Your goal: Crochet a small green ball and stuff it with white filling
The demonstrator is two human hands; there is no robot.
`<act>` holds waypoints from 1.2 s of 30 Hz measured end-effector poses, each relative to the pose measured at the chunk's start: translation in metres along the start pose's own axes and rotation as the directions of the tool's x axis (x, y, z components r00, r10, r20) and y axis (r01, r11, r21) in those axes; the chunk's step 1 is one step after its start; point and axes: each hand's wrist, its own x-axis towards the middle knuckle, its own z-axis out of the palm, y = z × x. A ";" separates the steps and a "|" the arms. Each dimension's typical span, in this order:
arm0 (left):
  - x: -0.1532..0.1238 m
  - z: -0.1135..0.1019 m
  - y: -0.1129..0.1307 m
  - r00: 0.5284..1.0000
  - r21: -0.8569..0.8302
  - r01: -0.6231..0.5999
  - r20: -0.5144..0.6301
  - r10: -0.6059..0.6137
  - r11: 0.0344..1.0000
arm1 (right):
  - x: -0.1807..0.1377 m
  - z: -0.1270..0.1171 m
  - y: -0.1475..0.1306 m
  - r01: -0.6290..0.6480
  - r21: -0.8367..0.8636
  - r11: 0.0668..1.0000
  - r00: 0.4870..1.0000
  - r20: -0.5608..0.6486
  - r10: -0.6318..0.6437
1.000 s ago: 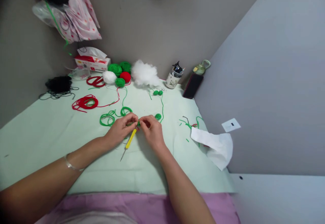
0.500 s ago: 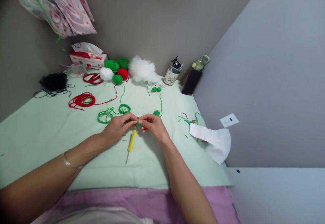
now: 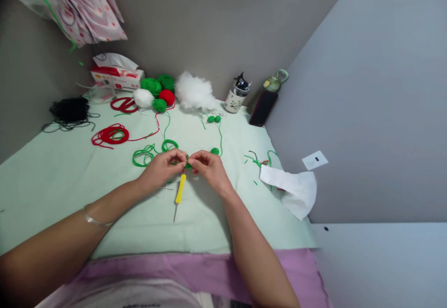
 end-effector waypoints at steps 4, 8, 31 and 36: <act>0.003 -0.001 -0.001 0.996 -0.094 0.087 -0.005 -0.088 0.992 | -0.002 0.004 0.002 0.125 -0.136 0.983 0.990 -0.054 -0.134; 0.004 -0.002 -0.001 0.985 -0.168 0.172 0.032 -0.170 0.971 | -0.003 0.006 0.007 0.223 -0.269 0.937 0.965 -0.073 -0.251; 0.005 -0.001 -0.007 0.980 -0.264 0.197 0.033 -0.196 0.944 | -0.006 0.007 0.011 0.314 -0.470 0.825 0.922 -0.057 -0.384; 0.005 -0.001 -0.008 0.983 -0.183 0.171 -0.037 -0.180 0.968 | -0.006 0.008 0.012 0.333 -0.499 0.800 0.912 -0.047 -0.408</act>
